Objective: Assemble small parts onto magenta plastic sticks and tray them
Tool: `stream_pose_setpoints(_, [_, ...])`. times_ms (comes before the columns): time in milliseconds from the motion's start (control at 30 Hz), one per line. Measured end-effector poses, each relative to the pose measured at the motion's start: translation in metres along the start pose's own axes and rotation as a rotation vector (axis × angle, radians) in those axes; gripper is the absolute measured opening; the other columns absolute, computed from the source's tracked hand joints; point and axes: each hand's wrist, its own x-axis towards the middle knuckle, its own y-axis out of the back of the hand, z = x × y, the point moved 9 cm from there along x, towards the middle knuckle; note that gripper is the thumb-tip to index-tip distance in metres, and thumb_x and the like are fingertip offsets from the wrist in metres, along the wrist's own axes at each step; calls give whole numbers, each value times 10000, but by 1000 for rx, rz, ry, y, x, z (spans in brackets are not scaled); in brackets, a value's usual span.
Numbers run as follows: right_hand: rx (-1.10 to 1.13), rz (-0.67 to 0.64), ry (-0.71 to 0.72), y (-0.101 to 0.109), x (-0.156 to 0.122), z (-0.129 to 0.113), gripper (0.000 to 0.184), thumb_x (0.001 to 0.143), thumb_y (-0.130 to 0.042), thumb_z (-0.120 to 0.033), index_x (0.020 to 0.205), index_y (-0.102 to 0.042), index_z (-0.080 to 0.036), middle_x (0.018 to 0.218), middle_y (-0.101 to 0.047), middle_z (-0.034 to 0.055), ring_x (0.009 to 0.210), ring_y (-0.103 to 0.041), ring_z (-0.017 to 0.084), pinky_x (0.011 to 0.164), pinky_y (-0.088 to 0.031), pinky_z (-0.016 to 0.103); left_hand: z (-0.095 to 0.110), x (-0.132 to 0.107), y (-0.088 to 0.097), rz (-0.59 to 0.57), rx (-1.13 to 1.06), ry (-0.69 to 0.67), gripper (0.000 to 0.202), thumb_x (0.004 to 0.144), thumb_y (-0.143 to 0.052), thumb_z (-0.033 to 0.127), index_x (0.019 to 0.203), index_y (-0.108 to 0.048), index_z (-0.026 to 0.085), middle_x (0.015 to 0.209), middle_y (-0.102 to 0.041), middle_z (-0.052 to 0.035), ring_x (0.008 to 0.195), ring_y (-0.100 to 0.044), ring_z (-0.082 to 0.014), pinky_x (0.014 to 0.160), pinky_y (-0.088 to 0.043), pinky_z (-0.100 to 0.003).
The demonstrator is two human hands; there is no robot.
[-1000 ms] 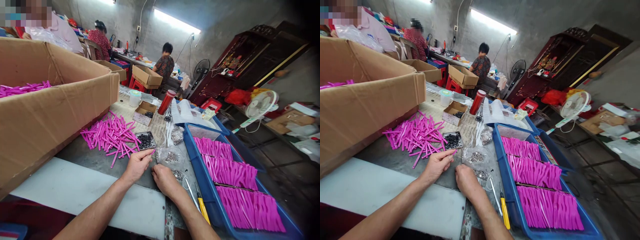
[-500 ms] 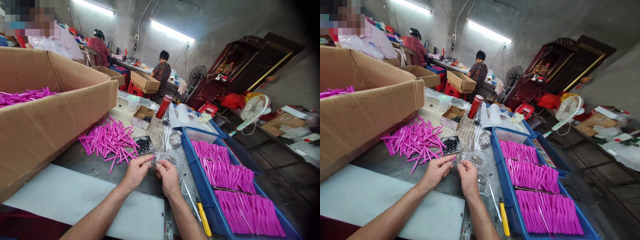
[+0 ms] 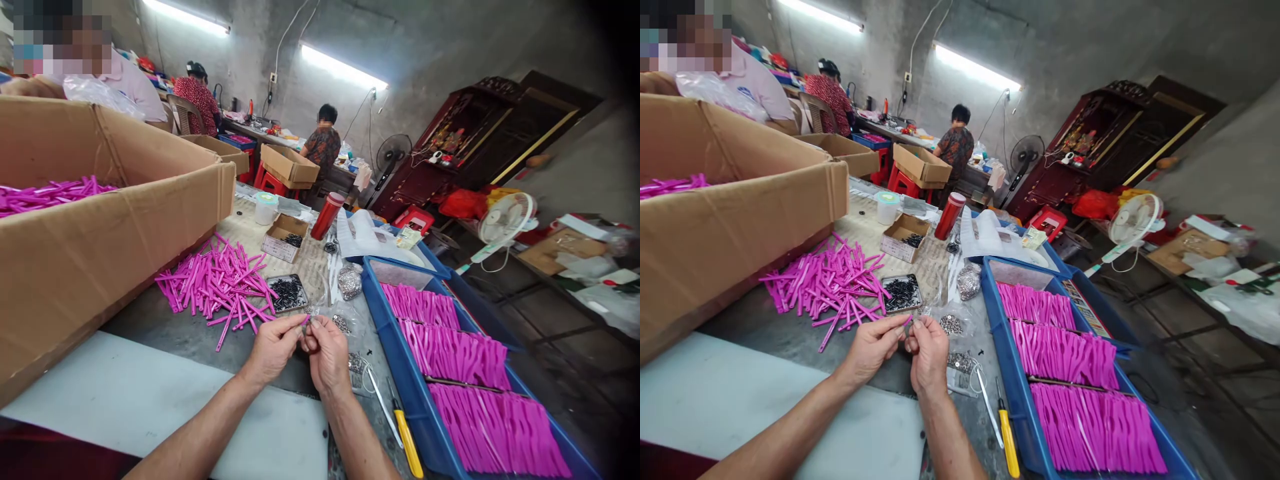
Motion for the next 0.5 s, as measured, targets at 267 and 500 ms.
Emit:
stream_pose_setpoints(267, [-28, -22, 29, -3, 0, 2, 142, 647, -585, -255, 633, -491, -150, 425, -368, -87, 375, -291, 31, 386, -227, 166, 7, -1, 0, -3, 67, -78, 248, 682, -503, 159, 855, -674, 110, 499, -549, 8, 387, -395, -54, 355, -330, -154])
stream_pose_setpoints(500, [-170, -32, 171, 2, 4, -1, 207, 732, -512, -322, 613, -466, -159, 465, -373, -79, 393, -293, 39, 385, -233, 171, 7, -1, 1, 6, 104, -106, 245, 696, -499, 162, 868, -669, 118, 602, -612, -21, 450, -476, -71, 387, -374, -156])
